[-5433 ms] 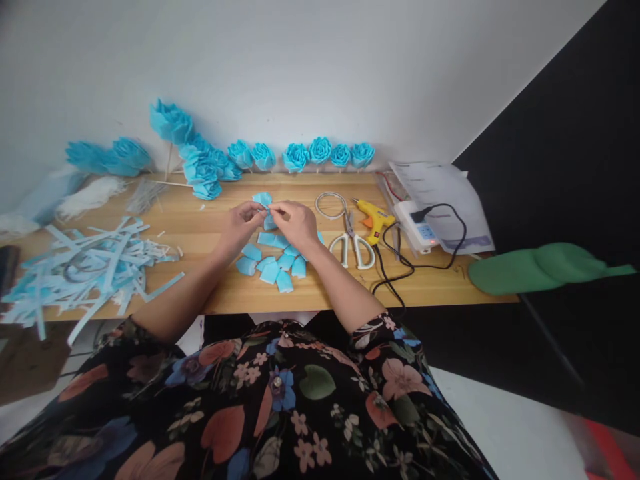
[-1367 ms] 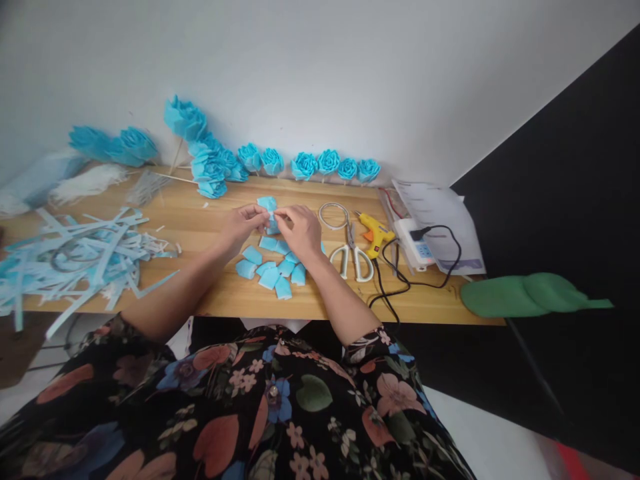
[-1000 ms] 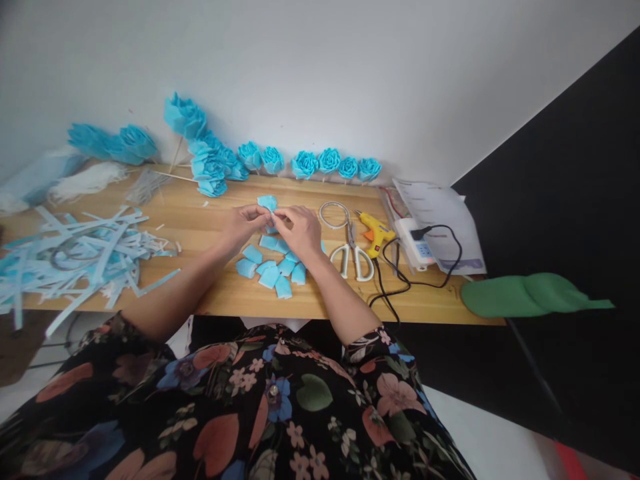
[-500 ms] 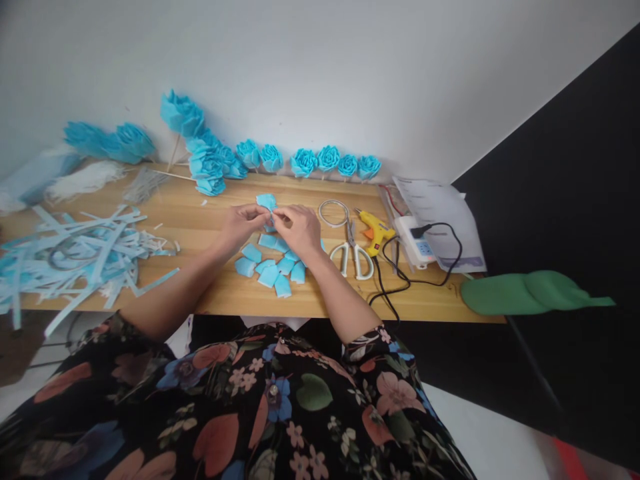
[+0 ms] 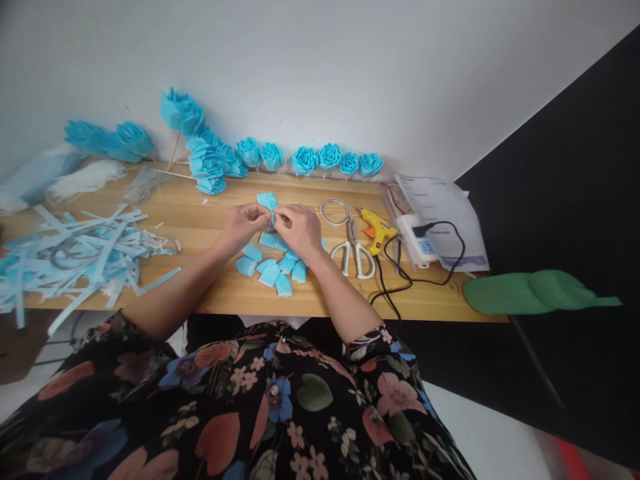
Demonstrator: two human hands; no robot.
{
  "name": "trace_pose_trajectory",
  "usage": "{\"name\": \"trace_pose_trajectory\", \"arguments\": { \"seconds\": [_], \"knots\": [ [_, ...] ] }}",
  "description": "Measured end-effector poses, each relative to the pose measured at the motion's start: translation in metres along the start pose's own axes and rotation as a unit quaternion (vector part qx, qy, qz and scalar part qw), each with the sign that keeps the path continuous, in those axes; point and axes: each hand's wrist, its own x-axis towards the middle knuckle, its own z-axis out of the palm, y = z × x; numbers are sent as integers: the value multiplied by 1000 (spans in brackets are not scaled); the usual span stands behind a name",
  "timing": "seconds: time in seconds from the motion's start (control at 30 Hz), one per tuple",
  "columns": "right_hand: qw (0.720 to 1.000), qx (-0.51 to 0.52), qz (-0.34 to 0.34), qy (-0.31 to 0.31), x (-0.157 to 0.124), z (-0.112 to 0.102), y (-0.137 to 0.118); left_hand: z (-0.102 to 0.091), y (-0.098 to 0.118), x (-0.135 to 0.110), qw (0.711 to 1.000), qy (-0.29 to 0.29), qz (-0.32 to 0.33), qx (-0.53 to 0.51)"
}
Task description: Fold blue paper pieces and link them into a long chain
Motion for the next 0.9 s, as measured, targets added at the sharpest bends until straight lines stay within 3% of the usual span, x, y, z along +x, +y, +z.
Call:
{"name": "trace_pose_trajectory", "arguments": {
  "seconds": [0.27,0.47,0.73,0.83,0.9],
  "knots": [
    [999,30,-2,18,1,-1,1,0,2,-1,1000,-4,5,-16],
    [994,81,51,46,2,-3,1,1,10,0,999,18,-4,-27],
    [958,148,170,176,13,-18,21,0,18,3,994,58,-51,-78],
    [948,179,170,200,18,-24,10,0,15,5,991,70,-57,-96],
    [954,201,132,179,24,-23,-11,1,13,7,990,79,-62,-101]
  ]
}}
